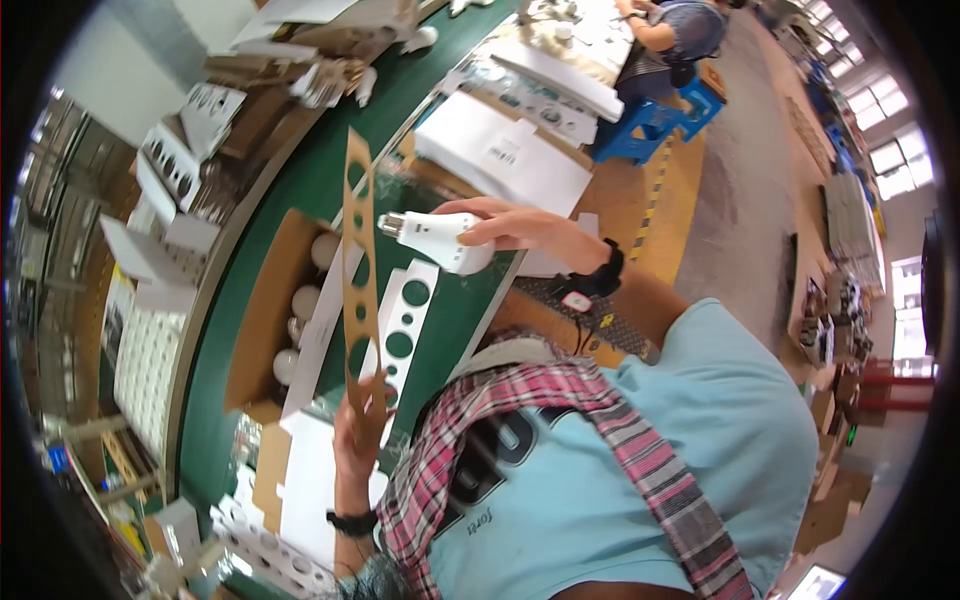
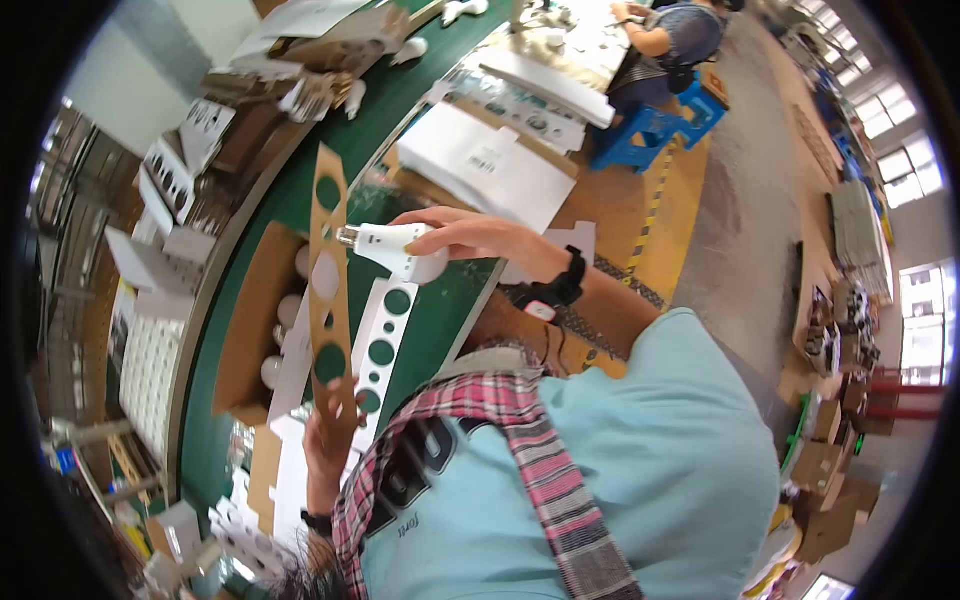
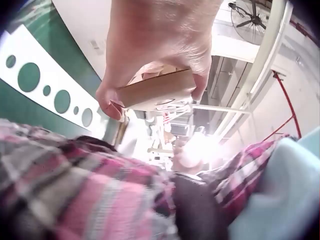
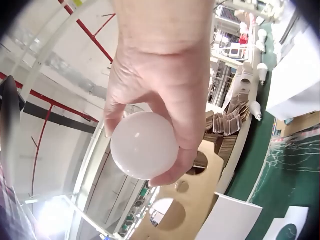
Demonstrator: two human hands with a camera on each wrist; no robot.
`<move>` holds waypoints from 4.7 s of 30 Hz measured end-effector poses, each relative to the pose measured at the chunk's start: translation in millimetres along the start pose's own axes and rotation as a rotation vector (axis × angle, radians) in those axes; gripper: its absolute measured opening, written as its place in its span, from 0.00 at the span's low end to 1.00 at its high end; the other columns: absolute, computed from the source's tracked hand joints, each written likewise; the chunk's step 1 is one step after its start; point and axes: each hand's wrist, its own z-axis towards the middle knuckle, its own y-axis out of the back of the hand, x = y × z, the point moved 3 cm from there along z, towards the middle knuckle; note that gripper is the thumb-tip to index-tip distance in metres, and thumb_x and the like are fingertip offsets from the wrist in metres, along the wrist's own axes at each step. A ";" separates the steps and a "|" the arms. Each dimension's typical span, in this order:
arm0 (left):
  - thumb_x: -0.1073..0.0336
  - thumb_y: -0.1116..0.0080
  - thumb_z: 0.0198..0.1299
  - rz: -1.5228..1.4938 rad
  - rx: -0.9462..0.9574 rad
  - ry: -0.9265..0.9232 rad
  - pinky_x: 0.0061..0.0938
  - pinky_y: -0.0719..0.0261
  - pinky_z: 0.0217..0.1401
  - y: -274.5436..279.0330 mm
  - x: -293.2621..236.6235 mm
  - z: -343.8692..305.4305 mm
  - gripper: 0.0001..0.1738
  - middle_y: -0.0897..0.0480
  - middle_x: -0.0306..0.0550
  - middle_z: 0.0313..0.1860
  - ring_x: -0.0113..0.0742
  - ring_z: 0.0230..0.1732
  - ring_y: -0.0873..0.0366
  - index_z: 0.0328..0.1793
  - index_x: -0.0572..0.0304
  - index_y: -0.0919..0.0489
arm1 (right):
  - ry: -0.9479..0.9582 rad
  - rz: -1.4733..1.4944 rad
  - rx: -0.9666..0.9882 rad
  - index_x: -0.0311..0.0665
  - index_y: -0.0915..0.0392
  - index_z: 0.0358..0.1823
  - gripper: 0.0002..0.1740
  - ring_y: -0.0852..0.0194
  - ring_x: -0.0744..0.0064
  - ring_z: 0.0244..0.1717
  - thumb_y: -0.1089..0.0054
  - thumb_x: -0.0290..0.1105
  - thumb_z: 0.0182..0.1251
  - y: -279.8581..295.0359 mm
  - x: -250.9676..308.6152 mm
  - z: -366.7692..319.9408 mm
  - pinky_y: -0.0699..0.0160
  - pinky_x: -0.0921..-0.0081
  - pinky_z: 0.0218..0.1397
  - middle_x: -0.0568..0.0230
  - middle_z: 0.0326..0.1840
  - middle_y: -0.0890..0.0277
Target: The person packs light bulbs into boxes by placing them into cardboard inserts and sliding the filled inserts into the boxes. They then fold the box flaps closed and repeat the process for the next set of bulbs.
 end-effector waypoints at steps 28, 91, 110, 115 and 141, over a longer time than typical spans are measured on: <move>0.40 0.33 0.48 0.097 -0.050 -0.341 0.41 0.42 0.72 -30.5 -55.9 47.3 0.43 0.41 0.55 0.73 0.44 0.71 0.39 0.61 0.60 0.36 | 0.203 -0.406 0.369 0.32 0.37 0.64 0.34 0.24 0.66 0.49 0.42 0.44 0.62 -91.3 -17.5 32.6 0.23 0.73 0.50 0.52 0.53 0.27; 0.64 0.39 0.55 1.376 -0.137 -0.514 0.38 0.37 0.46 -32.6 -102.8 88.0 0.12 0.27 0.47 0.32 0.46 0.38 0.32 0.42 0.59 0.26 | 0.547 -0.166 -0.356 0.37 0.29 0.57 0.21 0.28 0.77 0.52 0.37 0.23 0.62 68.3 -102.8 172.8 0.26 0.75 0.55 0.69 0.51 0.25; 0.63 0.41 0.57 1.650 -0.073 -0.565 0.38 0.38 0.49 -37.3 -24.7 109.9 0.10 0.24 0.44 0.35 0.42 0.42 0.31 0.39 0.58 0.27 | 0.433 -0.501 -0.791 0.33 0.27 0.51 0.29 0.35 0.51 0.53 0.27 0.35 0.48 65.5 -164.6 129.7 0.34 0.61 0.57 0.54 0.48 0.31; 0.63 0.41 0.57 1.782 -0.059 -0.574 0.39 0.38 0.52 -23.4 -8.9 113.9 0.10 0.26 0.45 0.35 0.42 0.44 0.31 0.40 0.58 0.27 | 0.492 -0.535 -0.818 0.32 0.28 0.51 0.29 0.36 0.49 0.54 0.28 0.36 0.49 59.1 -158.0 125.3 0.32 0.60 0.56 0.52 0.49 0.31; 0.62 0.42 0.57 1.815 -0.330 -0.558 0.38 0.34 0.48 22.3 -58.0 41.2 0.12 0.24 0.42 0.40 0.42 0.46 0.29 0.44 0.58 0.24 | 0.518 -1.074 -0.227 0.36 0.22 0.40 0.11 0.27 0.67 0.33 0.35 0.26 0.55 -4.3 -18.5 89.5 0.26 0.72 0.37 0.61 0.36 0.32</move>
